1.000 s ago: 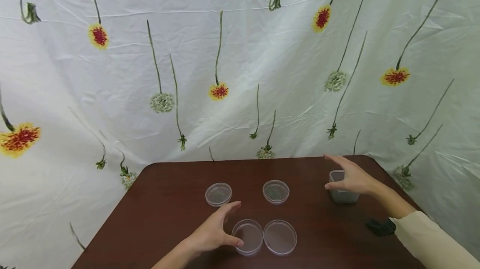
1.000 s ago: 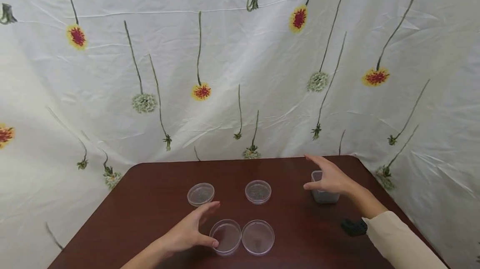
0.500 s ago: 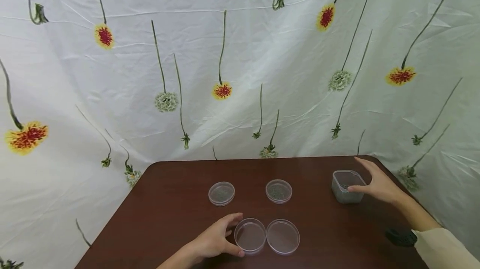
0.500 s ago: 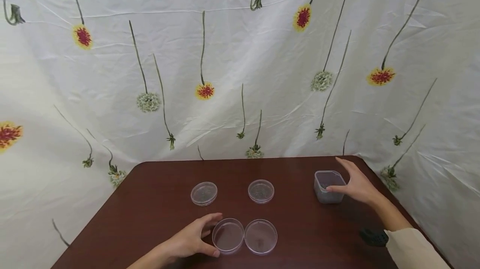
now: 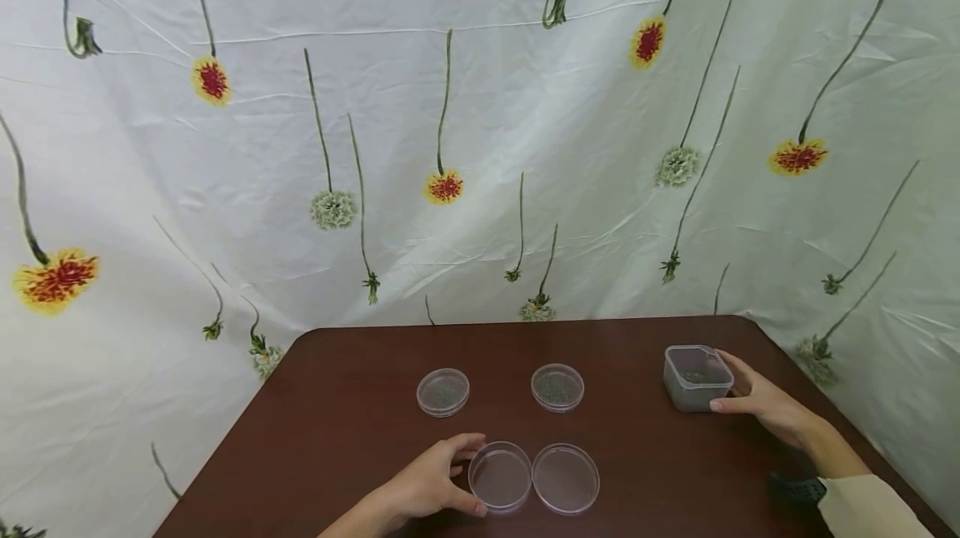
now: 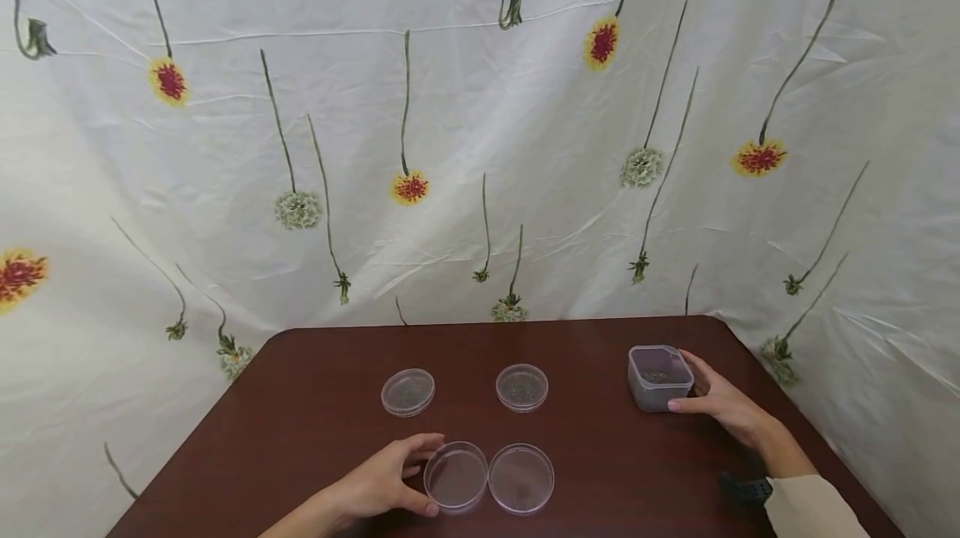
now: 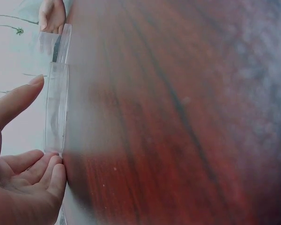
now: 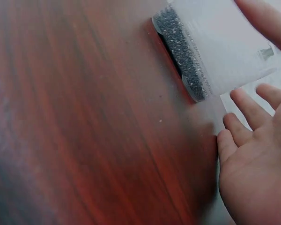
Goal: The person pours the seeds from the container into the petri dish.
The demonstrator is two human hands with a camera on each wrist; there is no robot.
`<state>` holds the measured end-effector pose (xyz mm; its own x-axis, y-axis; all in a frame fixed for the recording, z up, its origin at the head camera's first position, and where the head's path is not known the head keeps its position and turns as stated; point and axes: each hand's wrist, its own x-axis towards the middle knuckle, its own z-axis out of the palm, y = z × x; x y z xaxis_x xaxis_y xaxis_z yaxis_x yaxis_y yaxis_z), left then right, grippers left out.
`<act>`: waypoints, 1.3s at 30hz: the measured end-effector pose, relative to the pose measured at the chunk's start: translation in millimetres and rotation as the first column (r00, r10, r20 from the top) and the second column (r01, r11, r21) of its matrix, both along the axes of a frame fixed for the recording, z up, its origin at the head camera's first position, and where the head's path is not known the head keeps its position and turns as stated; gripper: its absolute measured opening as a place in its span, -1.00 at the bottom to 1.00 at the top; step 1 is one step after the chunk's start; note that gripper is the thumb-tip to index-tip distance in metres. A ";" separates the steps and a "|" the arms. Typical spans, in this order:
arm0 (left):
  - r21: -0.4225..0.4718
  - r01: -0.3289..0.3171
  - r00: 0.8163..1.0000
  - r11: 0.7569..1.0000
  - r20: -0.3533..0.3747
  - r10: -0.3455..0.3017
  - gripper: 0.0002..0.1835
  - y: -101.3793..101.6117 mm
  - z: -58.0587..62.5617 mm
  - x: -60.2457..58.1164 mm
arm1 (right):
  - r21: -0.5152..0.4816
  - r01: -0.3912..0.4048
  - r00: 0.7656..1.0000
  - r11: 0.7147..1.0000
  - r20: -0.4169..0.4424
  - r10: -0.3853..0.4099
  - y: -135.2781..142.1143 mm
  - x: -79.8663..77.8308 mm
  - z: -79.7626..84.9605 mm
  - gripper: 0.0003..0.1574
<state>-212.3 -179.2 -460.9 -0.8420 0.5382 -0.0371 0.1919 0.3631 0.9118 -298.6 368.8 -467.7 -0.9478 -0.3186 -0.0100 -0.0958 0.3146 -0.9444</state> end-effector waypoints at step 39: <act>-0.056 -0.003 0.999 0.998 -0.034 0.001 -0.14 0.2 -2.8 -3.8 | -0.062 0.121 0.979 0.991 -0.160 -0.129 -21.6 -7.6 9.8 -0.06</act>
<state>-216.1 -179.0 -463.7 -0.8445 0.5342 -0.0384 0.2215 0.4136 0.8831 -306.2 347.2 -457.9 -0.9677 -0.1936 0.1617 -0.2131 0.2849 -0.9346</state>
